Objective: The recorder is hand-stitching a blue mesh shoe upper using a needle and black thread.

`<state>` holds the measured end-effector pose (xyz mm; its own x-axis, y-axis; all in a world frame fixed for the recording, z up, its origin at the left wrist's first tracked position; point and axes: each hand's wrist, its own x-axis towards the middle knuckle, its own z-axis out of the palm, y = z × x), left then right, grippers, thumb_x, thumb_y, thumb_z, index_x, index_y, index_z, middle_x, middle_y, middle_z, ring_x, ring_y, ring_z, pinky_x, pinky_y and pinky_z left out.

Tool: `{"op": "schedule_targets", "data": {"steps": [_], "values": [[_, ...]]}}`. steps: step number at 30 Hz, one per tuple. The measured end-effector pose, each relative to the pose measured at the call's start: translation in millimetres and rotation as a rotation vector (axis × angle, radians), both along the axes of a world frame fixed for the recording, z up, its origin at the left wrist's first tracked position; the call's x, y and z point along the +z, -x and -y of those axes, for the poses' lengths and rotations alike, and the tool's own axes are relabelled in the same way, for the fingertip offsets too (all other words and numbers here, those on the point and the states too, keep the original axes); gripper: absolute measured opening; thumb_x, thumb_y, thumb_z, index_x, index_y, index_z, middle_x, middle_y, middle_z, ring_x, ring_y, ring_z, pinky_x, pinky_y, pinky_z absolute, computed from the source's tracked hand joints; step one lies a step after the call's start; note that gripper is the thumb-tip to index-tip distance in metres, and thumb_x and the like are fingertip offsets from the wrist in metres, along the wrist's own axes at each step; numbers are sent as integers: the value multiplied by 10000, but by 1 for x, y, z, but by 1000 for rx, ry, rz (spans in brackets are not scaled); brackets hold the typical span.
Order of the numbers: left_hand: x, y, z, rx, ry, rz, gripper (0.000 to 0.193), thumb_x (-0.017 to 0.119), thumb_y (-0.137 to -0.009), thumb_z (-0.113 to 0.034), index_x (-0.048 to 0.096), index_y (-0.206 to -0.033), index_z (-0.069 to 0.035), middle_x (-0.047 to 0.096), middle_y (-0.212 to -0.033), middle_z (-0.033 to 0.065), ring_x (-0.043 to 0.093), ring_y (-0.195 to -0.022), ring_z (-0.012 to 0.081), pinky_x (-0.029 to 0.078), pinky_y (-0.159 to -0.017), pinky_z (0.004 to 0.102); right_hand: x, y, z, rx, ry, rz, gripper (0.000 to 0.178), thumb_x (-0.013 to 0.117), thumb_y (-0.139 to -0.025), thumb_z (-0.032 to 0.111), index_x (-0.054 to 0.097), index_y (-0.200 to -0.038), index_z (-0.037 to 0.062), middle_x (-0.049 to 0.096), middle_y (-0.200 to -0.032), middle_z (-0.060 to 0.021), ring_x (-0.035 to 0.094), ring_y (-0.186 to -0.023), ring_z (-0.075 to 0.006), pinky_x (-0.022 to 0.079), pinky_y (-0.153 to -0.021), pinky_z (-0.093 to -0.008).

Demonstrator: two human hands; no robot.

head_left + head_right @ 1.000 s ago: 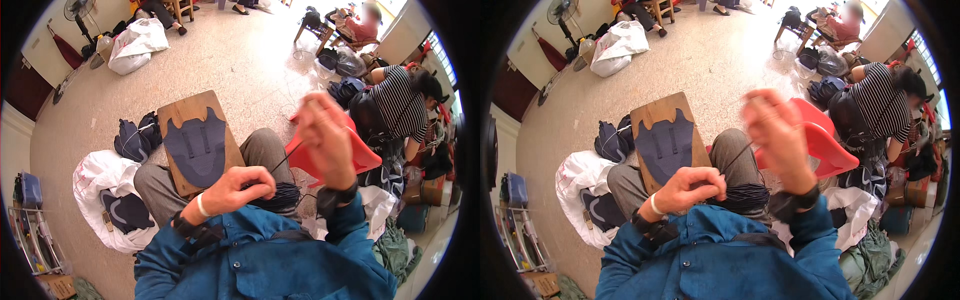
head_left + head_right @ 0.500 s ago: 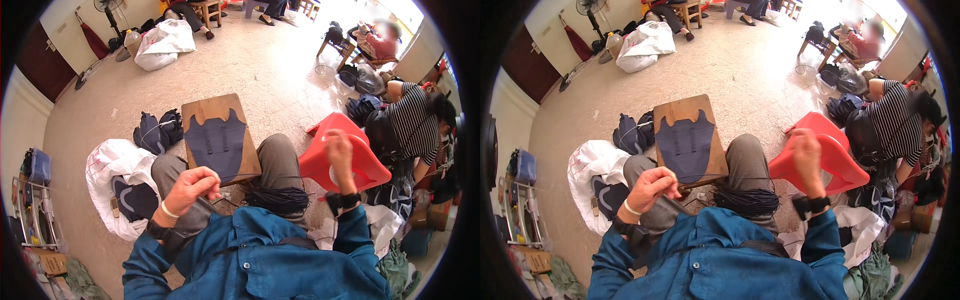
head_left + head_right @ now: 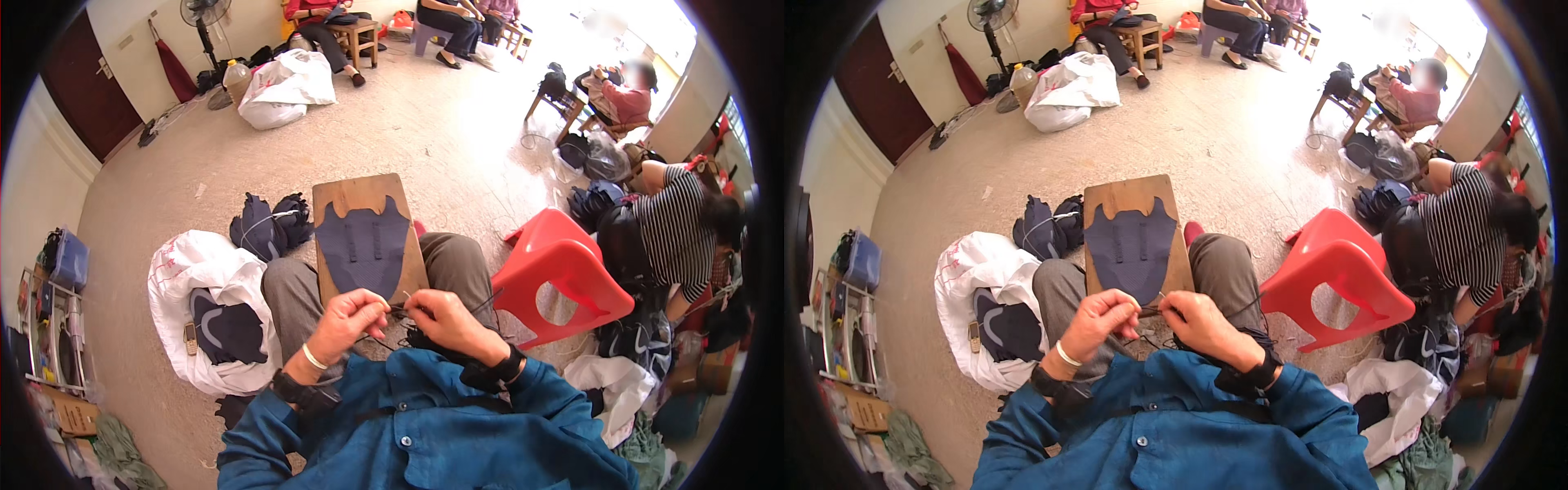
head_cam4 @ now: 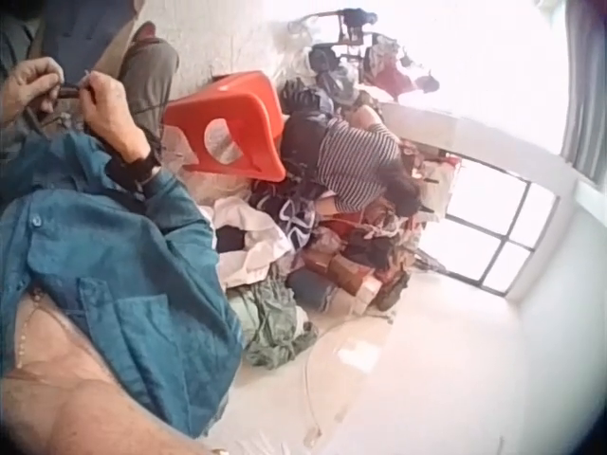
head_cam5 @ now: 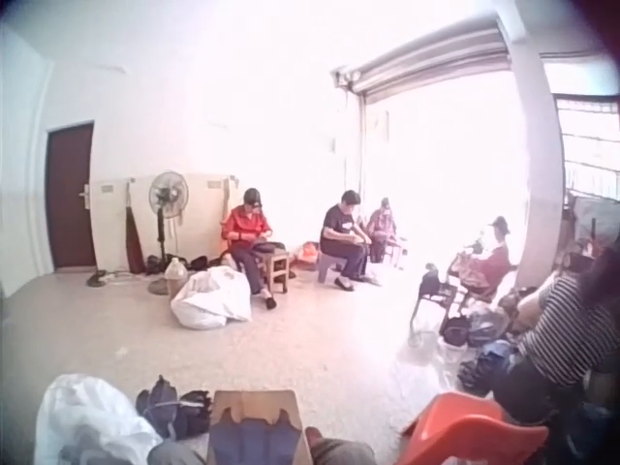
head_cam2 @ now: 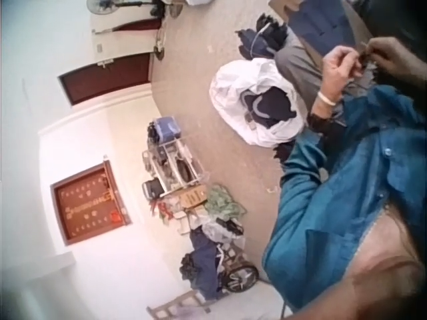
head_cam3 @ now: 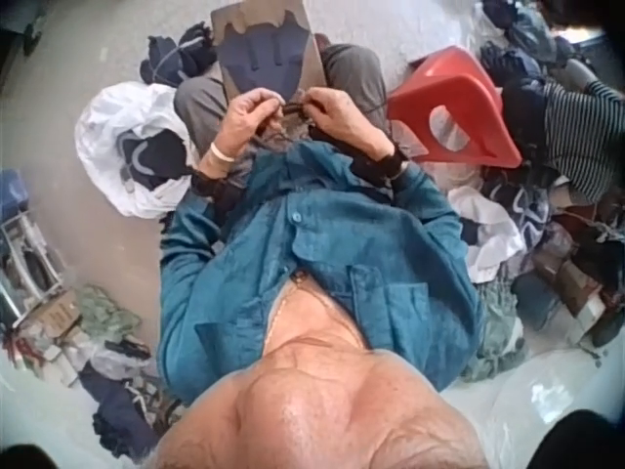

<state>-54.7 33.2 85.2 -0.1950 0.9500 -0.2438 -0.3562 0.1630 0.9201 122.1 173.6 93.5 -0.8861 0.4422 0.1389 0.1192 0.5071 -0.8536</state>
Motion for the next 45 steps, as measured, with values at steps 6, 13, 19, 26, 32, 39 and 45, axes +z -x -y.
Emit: {"op": "schedule_targets", "data": {"steps": [6,13,19,26,32,39,45], "values": [[-21,-22,-18,-15,21,-112,124,577,-987,-125,644,-1004,-23,648,-808,10,585,-671,47,503,-628,205,-22,4,0,-7,137,-43,136,596,-865,17,645,-985,-22,669,-872,-182,674,-797,-331,528,-695,-370],[-9,-16,-8,172,9,-113,148,577,-982,-106,647,-1047,7,670,-833,53,650,-703,104,545,-662,234,-28,2,-11,65,7,-107,78,622,-860,43,633,-906,-20,657,-810,-182,663,-755,-325,511,-663,-385],[15,-23,-2,302,-70,-14,189,596,-977,-113,632,-1113,11,705,-939,121,702,-793,173,586,-764,292,-10,1,-8,-112,487,-146,124,654,-911,90,645,-926,-33,546,-659,27,461,-619,-17,378,-518,-219],[23,-33,-1,333,-163,-18,146,590,-970,-62,617,-1084,26,708,-990,144,710,-854,202,583,-810,300,9,7,5,-111,457,-203,133,648,-927,93,648,-909,-39,562,-674,39,461,-608,-22,378,-517,-210],[12,-26,-1,413,-153,-45,101,629,-942,-32,647,-1021,26,673,-946,68,676,-824,140,578,-791,269,13,19,9,-128,698,-172,79,652,-917,54,647,-936,-23,602,-733,10,521,-621,-27,420,-546,-200],[3,-17,-1,429,-194,-227,97,638,-931,-14,657,-1024,8,644,-940,25,636,-837,87,571,-789,245,8,30,8,-129,286,-192,56,701,-869,30,661,-898,3,565,-763,16,484,-646,-29,389,-558,-199],[1,-16,-2,416,-174,-347,80,637,-924,6,666,-998,12,611,-973,5,627,-830,67,564,-766,218,6,31,6,-151,249,-173,71,711,-852,51,674,-889,3,548,-739,-21,514,-609,-68,424,-547,-231]]}}
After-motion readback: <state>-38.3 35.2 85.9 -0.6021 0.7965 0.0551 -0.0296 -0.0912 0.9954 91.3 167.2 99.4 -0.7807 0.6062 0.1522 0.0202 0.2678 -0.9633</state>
